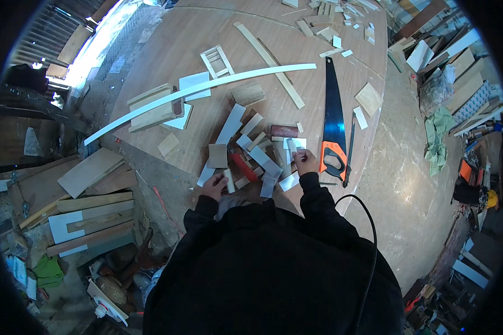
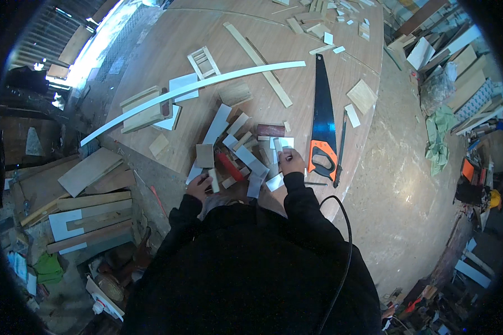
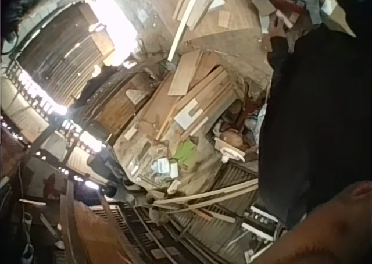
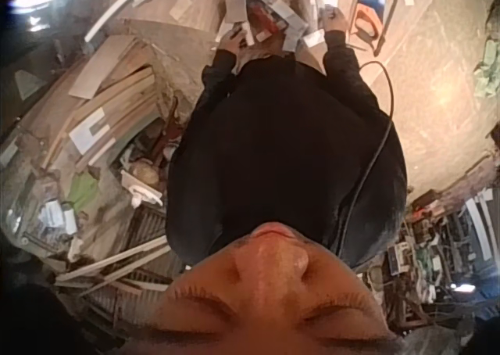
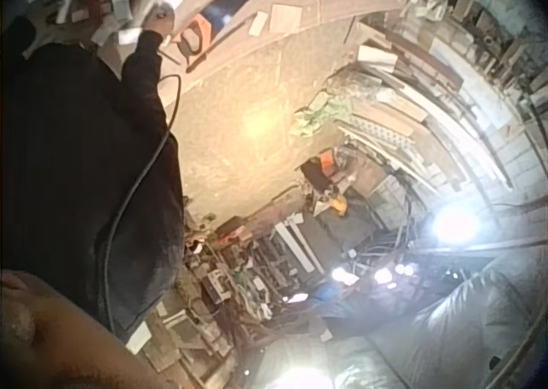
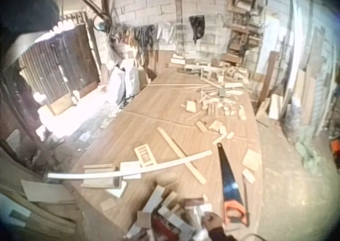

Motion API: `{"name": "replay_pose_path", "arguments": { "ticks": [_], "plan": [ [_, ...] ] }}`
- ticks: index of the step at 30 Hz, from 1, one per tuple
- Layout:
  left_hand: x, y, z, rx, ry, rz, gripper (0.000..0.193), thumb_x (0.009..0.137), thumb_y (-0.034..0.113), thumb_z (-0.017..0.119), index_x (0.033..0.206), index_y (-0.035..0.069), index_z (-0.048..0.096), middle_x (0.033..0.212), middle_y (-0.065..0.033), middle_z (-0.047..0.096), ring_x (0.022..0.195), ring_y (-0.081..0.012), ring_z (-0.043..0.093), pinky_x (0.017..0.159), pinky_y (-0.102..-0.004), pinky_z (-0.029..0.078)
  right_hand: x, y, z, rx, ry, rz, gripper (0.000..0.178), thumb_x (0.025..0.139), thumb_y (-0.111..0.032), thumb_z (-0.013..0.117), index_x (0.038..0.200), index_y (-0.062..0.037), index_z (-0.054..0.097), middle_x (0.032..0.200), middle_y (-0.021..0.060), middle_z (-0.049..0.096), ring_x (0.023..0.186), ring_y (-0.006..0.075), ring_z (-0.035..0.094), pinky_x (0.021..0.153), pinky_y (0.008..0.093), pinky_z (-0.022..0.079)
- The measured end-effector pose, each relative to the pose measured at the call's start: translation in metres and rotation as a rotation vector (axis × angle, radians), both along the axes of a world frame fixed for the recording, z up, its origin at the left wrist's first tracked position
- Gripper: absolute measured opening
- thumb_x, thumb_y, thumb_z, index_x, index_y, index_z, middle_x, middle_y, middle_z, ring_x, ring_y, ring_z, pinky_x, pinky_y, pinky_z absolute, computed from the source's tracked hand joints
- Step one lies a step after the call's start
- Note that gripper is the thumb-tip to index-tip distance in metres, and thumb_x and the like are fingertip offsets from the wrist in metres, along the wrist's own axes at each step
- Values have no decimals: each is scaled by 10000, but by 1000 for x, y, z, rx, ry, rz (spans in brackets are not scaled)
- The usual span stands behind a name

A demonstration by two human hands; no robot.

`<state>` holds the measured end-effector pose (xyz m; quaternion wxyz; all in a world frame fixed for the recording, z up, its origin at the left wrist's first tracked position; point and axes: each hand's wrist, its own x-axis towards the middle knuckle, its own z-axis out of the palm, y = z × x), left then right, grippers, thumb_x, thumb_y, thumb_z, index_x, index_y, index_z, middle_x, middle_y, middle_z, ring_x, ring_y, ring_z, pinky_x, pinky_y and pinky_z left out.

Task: The person trims small wooden pieces with a utility knife on a workbench. The person then fits the wooden pieces together and applies glue to them using a small wooden stick to assemble them.

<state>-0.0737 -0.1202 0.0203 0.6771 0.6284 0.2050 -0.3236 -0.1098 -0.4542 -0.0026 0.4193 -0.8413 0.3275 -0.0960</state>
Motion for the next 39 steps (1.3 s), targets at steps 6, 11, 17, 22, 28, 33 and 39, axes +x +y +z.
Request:
{"name": "replay_pose_path", "arguments": {
  "ticks": [6,11,17,22,28,33,39],
  "plan": [
    [15,-66,-2,-141,10,-222,257,895,178,594,1085,6,584,824,-49,644,752,-132,615,650,-262,511,-5,-24,-1,78,-91,-27,240,765,-237,723,885,-37,667,753,68,679,642,151,625,623,282,503],
    [21,-64,8,245,-346,-324,219,881,158,592,1040,9,610,861,-70,653,746,-125,614,673,-264,509,-14,-28,15,143,18,39,206,778,-212,717,906,-63,657,865,107,674,735,142,638,662,278,502],
    [19,-31,-10,380,-321,-239,230,882,186,586,1036,19,620,894,-72,654,779,-118,621,726,-267,500,4,-2,35,-15,-39,536,190,785,-187,645,949,-92,638,1001,45,663,868,222,613,799,361,470],
    [19,-36,6,432,-343,-295,237,885,190,582,1052,26,619,890,-72,651,776,-127,624,718,-265,498,6,44,70,-324,167,1114,283,737,-257,619,1001,-154,622,1217,-11,577,1107,290,480,894,480,391],
    [19,-43,14,413,-337,-295,230,896,172,584,1077,33,613,873,-51,651,755,-115,609,688,-265,493,-4,29,39,-543,204,987,373,678,-270,631,1033,-158,615,1049,11,605,991,293,461,809,466,395],
    [22,-44,2,470,-556,-301,202,853,208,617,986,59,647,854,-70,654,716,-170,617,661,-281,493,0,-12,44,-477,-11,715,282,696,-219,650,963,-129,637,902,38,609,883,303,496,758,413,387],
    [55,-91,31,682,-999,-563,174,798,186,633,950,105,660,861,-50,617,841,-227,584,831,-362,445,5,-68,23,-449,125,135,275,705,-271,691,940,-140,635,924,89,598,893,336,525,730,426,416]
  ]
}}
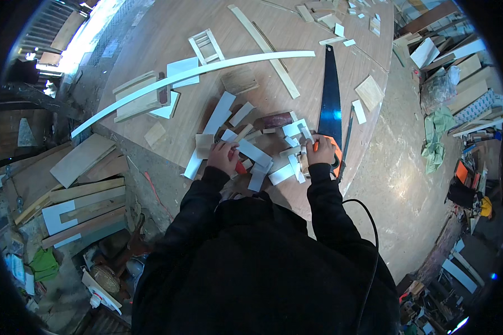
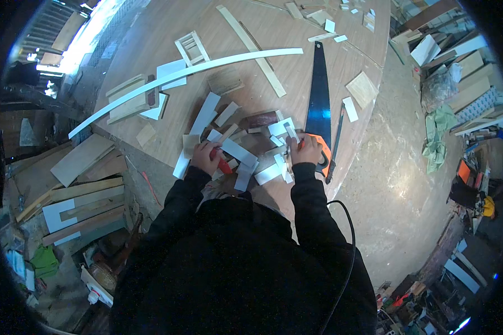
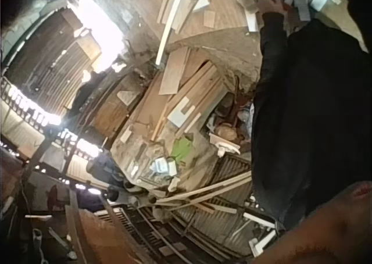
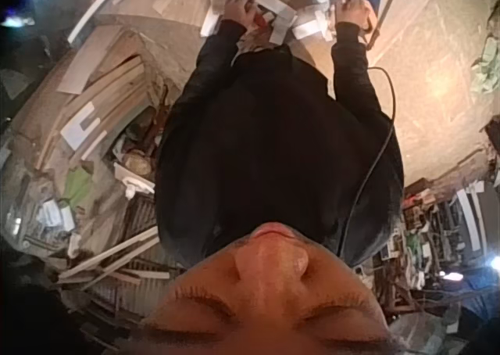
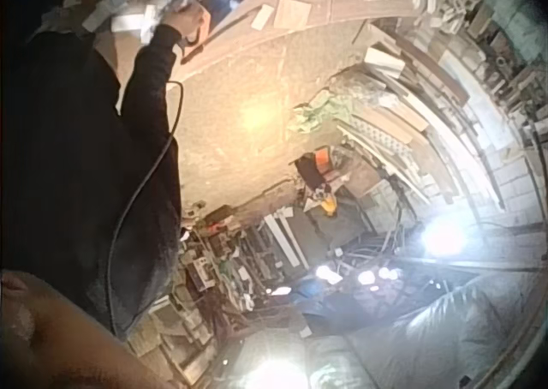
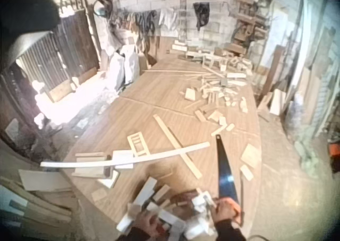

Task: The person trims small wooden pieces with a utility knife on a workbench. The person then fits the wooden pieces together and applies glue to them using a small wooden stick to assemble them.

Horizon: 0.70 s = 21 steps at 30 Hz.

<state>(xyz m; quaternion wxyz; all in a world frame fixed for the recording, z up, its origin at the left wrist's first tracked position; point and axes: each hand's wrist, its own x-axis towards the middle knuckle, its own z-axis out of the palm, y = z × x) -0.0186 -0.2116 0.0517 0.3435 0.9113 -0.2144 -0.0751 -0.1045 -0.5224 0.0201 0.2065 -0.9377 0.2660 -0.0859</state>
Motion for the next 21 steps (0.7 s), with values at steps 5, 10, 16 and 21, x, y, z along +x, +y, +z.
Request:
{"name": "replay_pose_path", "arguments": {
  "ticks": [5,10,16,21],
  "plan": [
    [18,-39,-1,243,-85,-149,168,769,239,659,920,172,687,1180,-22,520,1177,-286,400,957,-457,360,10,22,11,-227,3,-93,283,697,-319,700,971,-251,671,1071,73,550,928,336,512,803,436,415],
    [22,-66,-8,626,-88,-178,300,790,305,639,1085,262,665,1416,-68,322,1338,-335,224,1024,-557,276,21,45,17,-199,103,123,314,660,-332,733,957,-239,686,1069,42,527,1014,302,458,804,461,384],
    [25,-73,-53,502,91,-79,291,854,328,585,1087,165,647,1423,-62,338,1297,-361,299,1030,-547,286,25,49,1,-248,131,110,269,659,-344,724,901,-232,686,1061,17,514,996,306,462,785,463,385],
    [16,-78,-28,547,157,-220,265,802,292,651,1022,145,667,1445,-70,305,1292,-368,314,1032,-537,301,21,47,0,-194,94,153,214,675,-311,710,858,-212,666,1045,15,526,998,313,465,788,475,378]
  ]
}}
